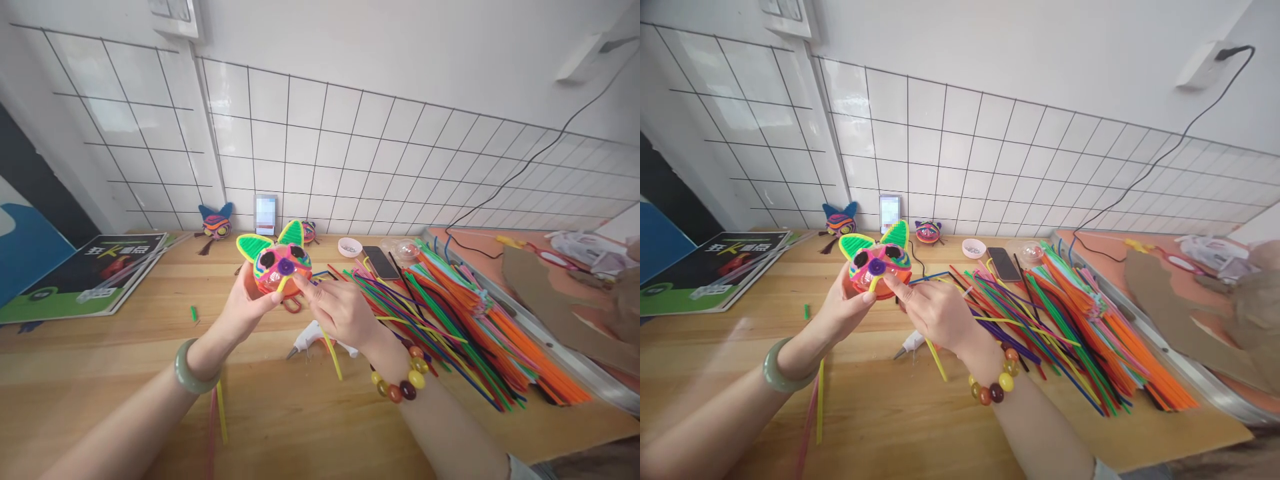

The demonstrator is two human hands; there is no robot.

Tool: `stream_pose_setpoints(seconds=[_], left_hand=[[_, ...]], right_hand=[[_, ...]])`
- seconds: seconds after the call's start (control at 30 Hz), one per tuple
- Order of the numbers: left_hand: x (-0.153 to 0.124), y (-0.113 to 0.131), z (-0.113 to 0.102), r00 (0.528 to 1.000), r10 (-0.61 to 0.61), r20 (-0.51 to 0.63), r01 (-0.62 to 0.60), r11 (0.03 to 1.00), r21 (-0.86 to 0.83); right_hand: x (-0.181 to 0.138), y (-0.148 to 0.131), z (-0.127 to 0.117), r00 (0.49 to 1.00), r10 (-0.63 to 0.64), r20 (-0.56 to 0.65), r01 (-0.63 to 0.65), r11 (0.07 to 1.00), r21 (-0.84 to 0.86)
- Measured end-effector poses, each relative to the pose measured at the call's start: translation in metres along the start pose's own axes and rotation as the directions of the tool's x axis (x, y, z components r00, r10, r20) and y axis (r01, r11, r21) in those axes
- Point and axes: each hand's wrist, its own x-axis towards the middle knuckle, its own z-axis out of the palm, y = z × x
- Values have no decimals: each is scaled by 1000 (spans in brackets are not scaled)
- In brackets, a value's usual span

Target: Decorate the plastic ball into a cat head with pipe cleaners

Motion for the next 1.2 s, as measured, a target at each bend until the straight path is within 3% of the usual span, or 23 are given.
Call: stream_pose_setpoints(seconds=[0.43,0.83,1.2], left_hand=[[1,-6,-1,1000,2,-26,-1,1000,6],[-1,-6,4,1000,-13,23,14,999,-31],[1,-10,0,1000,5,-23,-5,1000,0]], right_hand=[[0,4,3,999,-22,-31,24,998,49],[1,3,3,1000,-7,-25,9,997,80],[1,3,3,1000,5,-27,-4,998,64]])
